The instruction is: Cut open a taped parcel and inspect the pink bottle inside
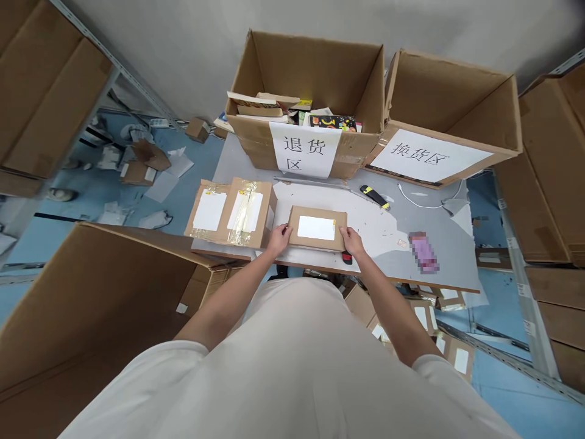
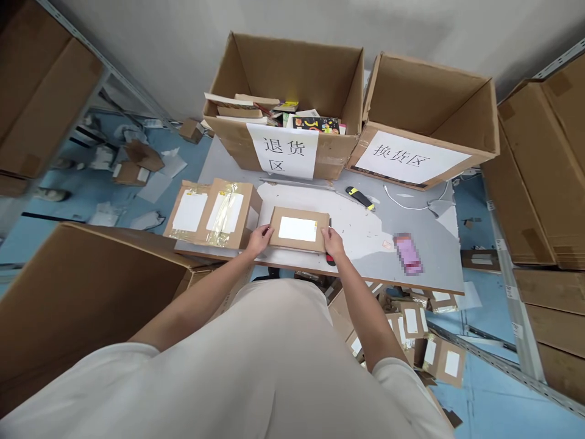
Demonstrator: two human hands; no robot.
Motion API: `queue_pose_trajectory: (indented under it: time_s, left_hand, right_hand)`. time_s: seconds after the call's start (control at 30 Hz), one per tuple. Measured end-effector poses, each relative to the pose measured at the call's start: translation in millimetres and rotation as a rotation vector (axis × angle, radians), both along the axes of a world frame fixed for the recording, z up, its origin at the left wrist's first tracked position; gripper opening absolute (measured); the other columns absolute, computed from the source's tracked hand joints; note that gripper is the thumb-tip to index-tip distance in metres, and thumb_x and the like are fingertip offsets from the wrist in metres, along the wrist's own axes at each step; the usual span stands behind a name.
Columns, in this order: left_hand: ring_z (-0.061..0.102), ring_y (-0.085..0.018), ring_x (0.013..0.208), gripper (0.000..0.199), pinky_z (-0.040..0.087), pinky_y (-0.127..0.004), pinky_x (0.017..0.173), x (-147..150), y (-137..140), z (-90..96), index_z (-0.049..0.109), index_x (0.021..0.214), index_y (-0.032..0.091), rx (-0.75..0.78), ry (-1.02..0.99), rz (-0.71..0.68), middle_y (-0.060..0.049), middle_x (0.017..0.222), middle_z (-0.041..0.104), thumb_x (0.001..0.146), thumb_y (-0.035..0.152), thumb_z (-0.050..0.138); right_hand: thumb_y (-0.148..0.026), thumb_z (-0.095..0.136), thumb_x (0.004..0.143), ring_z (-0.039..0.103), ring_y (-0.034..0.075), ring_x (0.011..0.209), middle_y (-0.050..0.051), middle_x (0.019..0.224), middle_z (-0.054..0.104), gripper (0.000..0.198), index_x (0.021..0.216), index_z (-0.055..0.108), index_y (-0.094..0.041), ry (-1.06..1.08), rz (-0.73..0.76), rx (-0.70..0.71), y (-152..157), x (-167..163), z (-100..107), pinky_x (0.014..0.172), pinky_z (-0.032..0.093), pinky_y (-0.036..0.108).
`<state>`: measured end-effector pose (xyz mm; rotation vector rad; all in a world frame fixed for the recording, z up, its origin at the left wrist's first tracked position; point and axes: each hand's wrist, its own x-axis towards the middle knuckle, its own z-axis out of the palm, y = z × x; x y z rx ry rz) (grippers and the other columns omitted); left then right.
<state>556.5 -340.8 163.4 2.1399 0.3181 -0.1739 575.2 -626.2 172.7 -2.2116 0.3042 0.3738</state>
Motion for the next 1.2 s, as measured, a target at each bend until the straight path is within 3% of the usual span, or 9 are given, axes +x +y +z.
queue_pose_trajectory:
  time_s: [0.17,0.27,0.37,0.5,0.6,0.8,1.0,1.1,1.2]
  left_hand:
    - [0.058,-0.024,0.115,0.038,0.043,-0.041,0.105,-22.8,6.2,-6.8,0.061,0.121,0.012,-0.052,-0.005,0.022,-0.015,0.124,0.062,0.089,0.022,0.043]
    - [0.062,-0.023,0.110,0.044,0.048,-0.039,0.099,-40.6,10.7,-13.5,0.059,0.124,0.011,-0.089,0.027,-0.002,-0.015,0.125,0.061,0.081,0.014,0.051]
    - [0.063,-0.025,0.108,0.053,0.052,-0.039,0.092,-50.4,10.0,-19.7,0.056,0.127,0.013,-0.131,0.063,-0.044,-0.014,0.123,0.063,0.074,0.017,0.062]
    - [0.064,-0.024,0.103,0.046,0.051,-0.040,0.092,-50.4,4.2,-14.5,0.058,0.124,0.012,-0.166,0.073,-0.035,-0.013,0.113,0.068,0.080,0.027,0.059]
    - [0.064,-0.023,0.099,0.042,0.052,-0.036,0.087,-45.5,3.4,4.9,0.062,0.116,0.012,-0.124,0.023,0.009,-0.014,0.110,0.068,0.084,0.037,0.057]
    - [0.063,-0.021,0.081,0.042,0.049,-0.034,0.079,-10.8,-0.7,41.0,0.067,0.091,0.014,0.105,-0.034,0.057,-0.009,0.087,0.069,0.086,0.053,0.050]
    - [0.061,-0.022,0.076,0.041,0.046,-0.032,0.074,23.6,-5.7,44.3,0.061,0.075,0.018,0.234,0.012,-0.008,-0.008,0.076,0.067,0.088,0.053,0.045]
    - [0.061,-0.024,0.079,0.042,0.046,-0.033,0.076,24.9,-3.9,45.2,0.062,0.079,0.018,0.226,0.026,-0.023,-0.009,0.079,0.068,0.088,0.055,0.044]
    - [0.063,-0.028,0.087,0.046,0.047,-0.038,0.081,22.3,-6.0,47.7,0.063,0.089,0.015,0.200,0.082,0.012,-0.013,0.090,0.068,0.090,0.055,0.040]
  right_hand:
    - [-0.044,0.033,0.090,0.059,0.023,0.111,0.012,0.125,0.062,0.048,0.122,0.056,-0.017,-0.079,-0.044,0.100,-11.0,-33.1,-3.5,0.098,0.045,0.041]
    - [-0.034,0.048,0.081,0.060,0.023,0.111,0.012,0.130,0.059,0.052,0.131,0.048,-0.019,-0.089,-0.019,0.252,-16.0,-58.3,-13.6,0.099,0.046,0.044]
    - [-0.030,0.062,0.070,0.054,0.024,0.122,0.013,0.133,0.055,0.065,0.132,0.045,-0.020,-0.017,0.018,0.327,-13.0,-70.9,-23.1,0.103,0.044,0.044]
    - [-0.036,0.061,0.072,0.059,0.024,0.114,0.013,0.123,0.062,0.053,0.120,0.048,-0.020,0.022,-0.048,0.362,-3.4,-66.0,-16.9,0.096,0.047,0.044]
    - [-0.045,0.056,0.078,0.063,0.024,0.100,0.011,0.112,0.067,0.041,0.111,0.052,-0.019,-0.039,-0.051,0.319,-2.2,-55.3,2.8,0.088,0.050,0.042]
    - [-0.055,0.041,0.087,0.061,0.024,0.090,0.012,0.098,0.068,0.041,0.094,0.057,-0.019,-0.087,-0.013,0.023,0.4,-16.4,29.4,0.084,0.046,0.038]
    - [-0.059,0.044,0.085,0.061,0.022,0.083,0.007,0.089,0.068,0.040,0.085,0.057,-0.021,-0.033,-0.039,0.001,-0.6,19.0,18.7,0.077,0.046,0.033]
    - [-0.056,0.035,0.089,0.061,0.020,0.084,0.006,0.092,0.067,0.042,0.092,0.059,-0.022,-0.043,-0.054,0.012,-13.0,7.2,11.2,0.079,0.047,0.033]
    - [-0.049,0.034,0.089,0.058,0.023,0.097,0.011,0.107,0.061,0.041,0.106,0.056,-0.019,-0.054,-0.119,-0.039,-24.3,-18.4,-0.3,0.089,0.045,0.039]
